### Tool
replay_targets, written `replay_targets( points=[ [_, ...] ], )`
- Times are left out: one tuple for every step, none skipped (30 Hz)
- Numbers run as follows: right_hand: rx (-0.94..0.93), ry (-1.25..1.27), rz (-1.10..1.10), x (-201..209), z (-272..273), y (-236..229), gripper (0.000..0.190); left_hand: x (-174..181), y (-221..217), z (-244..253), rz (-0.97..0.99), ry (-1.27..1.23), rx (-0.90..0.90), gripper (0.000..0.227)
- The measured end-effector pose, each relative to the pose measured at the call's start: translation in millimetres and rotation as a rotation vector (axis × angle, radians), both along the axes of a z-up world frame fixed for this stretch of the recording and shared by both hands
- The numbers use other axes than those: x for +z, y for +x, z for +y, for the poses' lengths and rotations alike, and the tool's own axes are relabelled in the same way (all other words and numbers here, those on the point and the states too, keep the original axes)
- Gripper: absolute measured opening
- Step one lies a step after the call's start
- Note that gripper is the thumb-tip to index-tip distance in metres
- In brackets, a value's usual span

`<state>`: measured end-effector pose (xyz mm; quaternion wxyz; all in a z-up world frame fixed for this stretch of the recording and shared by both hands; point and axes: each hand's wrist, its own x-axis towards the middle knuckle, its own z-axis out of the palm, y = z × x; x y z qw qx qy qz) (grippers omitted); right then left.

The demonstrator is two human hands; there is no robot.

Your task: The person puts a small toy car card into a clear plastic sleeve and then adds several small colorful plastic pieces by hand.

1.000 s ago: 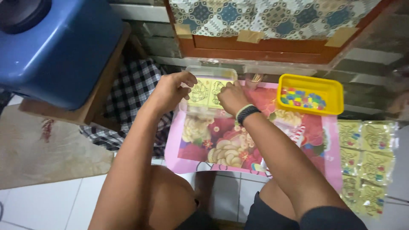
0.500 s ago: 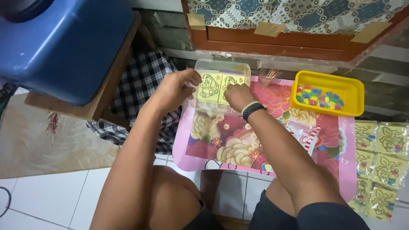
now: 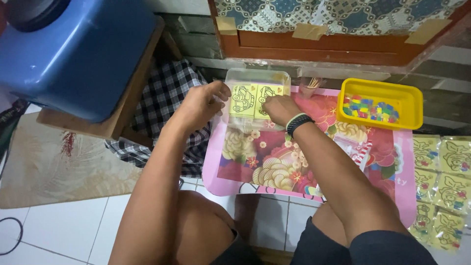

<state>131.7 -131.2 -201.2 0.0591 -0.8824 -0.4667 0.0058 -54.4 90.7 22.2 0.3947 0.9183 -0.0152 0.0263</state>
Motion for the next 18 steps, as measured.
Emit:
replay_targets(
  points=[
    [0.034,-0.041,-0.151,12.2,0.4,-5.0,0.009,-3.0,1.7,0.8,-0.004,0.007,0.003,0.031],
    [0.068,-0.082,-0.302,24.7,1.0,-10.3,0.013,-5.9,3.0,1.7,-0.007,0.014,0.005,0.030],
    [0.067,-0.084,-0.306,21.3,-0.3,-8.2,0.013,-6.6,3.8,0.9,-0.011,0.013,0.004,0.030],
    [0.076,-0.044,-0.333,18.3,-1.6,-6.2,0.014,-7.0,4.4,0.2,-0.008,0.000,-0.002,0.031],
    [0.088,-0.003,-0.360,15.4,-1.1,-3.8,0.015,-6.7,4.9,0.4,-0.005,-0.011,-0.006,0.031],
    [0.089,-0.002,-0.363,15.0,-2.6,-1.4,0.015,-2.3,4.7,-2.8,-0.009,-0.010,-0.005,0.031],
    [0.096,0.013,-0.360,13.7,-4.1,-0.6,0.013,1.5,3.4,-5.9,0.004,-0.011,0.004,0.032],
    [0.103,0.028,-0.356,12.3,-5.6,0.3,0.010,5.3,2.0,-9.0,0.016,-0.012,0.012,0.032],
    [0.104,0.028,-0.358,17.2,-5.8,-0.8,0.010,5.8,2.8,-9.1,0.014,-0.012,0.012,0.032],
    [0.102,0.044,-0.331,22.1,-6.2,-1.7,0.010,6.3,3.7,-9.4,0.012,-0.014,0.005,0.032],
    [0.099,0.058,-0.303,26.5,-7.6,-3.1,0.011,6.4,4.8,-10.2,0.010,-0.016,-0.005,0.033],
    [0.097,0.057,-0.304,26.0,-9.1,-1.6,0.011,7.7,4.4,-11.3,0.009,-0.017,-0.007,0.033],
    [0.094,0.087,-0.269,25.5,-10.4,-0.3,0.011,9.2,3.8,-12.4,0.006,-0.012,0.000,0.033],
    [0.091,0.116,-0.234,25.1,-11.8,0.8,0.013,10.9,3.1,-13.6,0.004,-0.007,0.006,0.033],
    [0.089,0.116,-0.238,35.1,-13.5,-5.9,0.013,10.2,3.9,-13.9,0.000,-0.007,0.004,0.033],
    [0.055,0.129,-0.179,45.2,-15.1,-12.7,0.014,9.6,4.7,-14.3,0.007,-0.005,0.007,0.032],
    [0.020,0.141,-0.119,54.5,-17.0,-20.3,0.017,8.6,5.1,-14.9,0.016,-0.003,0.011,0.032],
    [0.018,0.141,-0.121,59.9,-18.0,-20.0,0.017,9.7,5.1,-15.5,0.015,-0.003,0.008,0.032]
  ],
)
